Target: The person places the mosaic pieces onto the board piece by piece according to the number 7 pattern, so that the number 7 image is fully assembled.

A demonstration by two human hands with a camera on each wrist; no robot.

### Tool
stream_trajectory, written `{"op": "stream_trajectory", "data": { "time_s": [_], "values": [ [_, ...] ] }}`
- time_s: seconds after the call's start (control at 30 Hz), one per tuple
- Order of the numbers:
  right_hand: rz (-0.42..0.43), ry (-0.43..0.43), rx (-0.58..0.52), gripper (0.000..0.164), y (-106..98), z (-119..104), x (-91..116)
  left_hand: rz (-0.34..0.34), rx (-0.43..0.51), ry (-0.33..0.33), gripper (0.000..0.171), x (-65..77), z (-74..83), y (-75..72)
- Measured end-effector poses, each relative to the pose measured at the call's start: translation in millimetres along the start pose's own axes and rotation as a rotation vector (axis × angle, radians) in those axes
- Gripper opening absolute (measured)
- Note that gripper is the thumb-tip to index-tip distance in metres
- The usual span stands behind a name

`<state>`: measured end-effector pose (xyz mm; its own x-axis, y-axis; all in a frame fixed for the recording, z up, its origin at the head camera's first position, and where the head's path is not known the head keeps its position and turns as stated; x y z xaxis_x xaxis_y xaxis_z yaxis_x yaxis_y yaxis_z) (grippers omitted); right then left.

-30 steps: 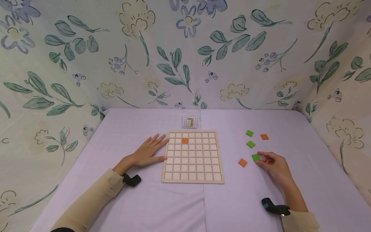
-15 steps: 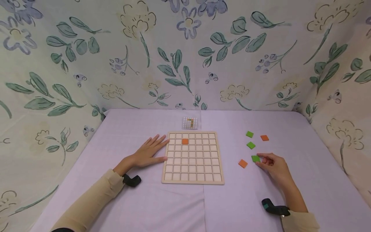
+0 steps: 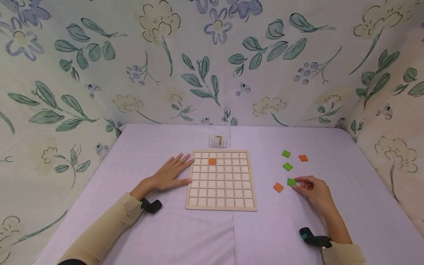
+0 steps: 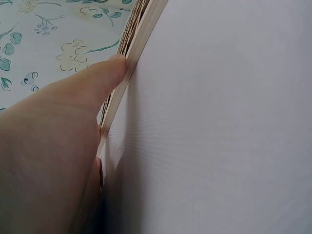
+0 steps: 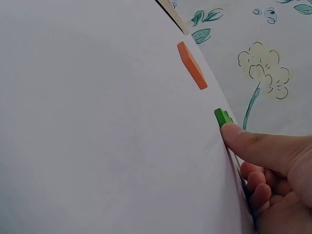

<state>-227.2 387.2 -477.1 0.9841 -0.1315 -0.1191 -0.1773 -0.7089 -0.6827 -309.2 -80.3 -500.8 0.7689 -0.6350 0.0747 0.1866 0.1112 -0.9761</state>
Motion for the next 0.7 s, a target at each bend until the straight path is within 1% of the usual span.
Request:
{"op": "stream_trajectory", "data": {
  "time_s": [0.43, 0.7],
  "values": [
    [0.026, 0.016, 0.010, 0.029, -3.0, 1.1, 2.1, 0.027, -0.016, 0.021, 0.085, 0.4, 1.9, -2.5],
    [0.005, 0.010, -0.028, 0.031, -5.9, -4.2, 3.1, 0.030, -0.018, 0.027, 0.086, 0.9, 2.4, -3.9]
  ]
}}
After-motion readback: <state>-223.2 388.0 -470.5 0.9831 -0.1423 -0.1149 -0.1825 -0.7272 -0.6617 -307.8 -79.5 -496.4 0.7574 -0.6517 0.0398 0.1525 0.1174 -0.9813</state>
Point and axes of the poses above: each hand's wrist, its own x-axis away from the middle knuckle, its own y-axis out of the palm, z = x × y, the point moved 10 cm from there along -x, towards the middle knuckle, and after that the axes turned 7 degrees about -x, right-handed, at the moved point
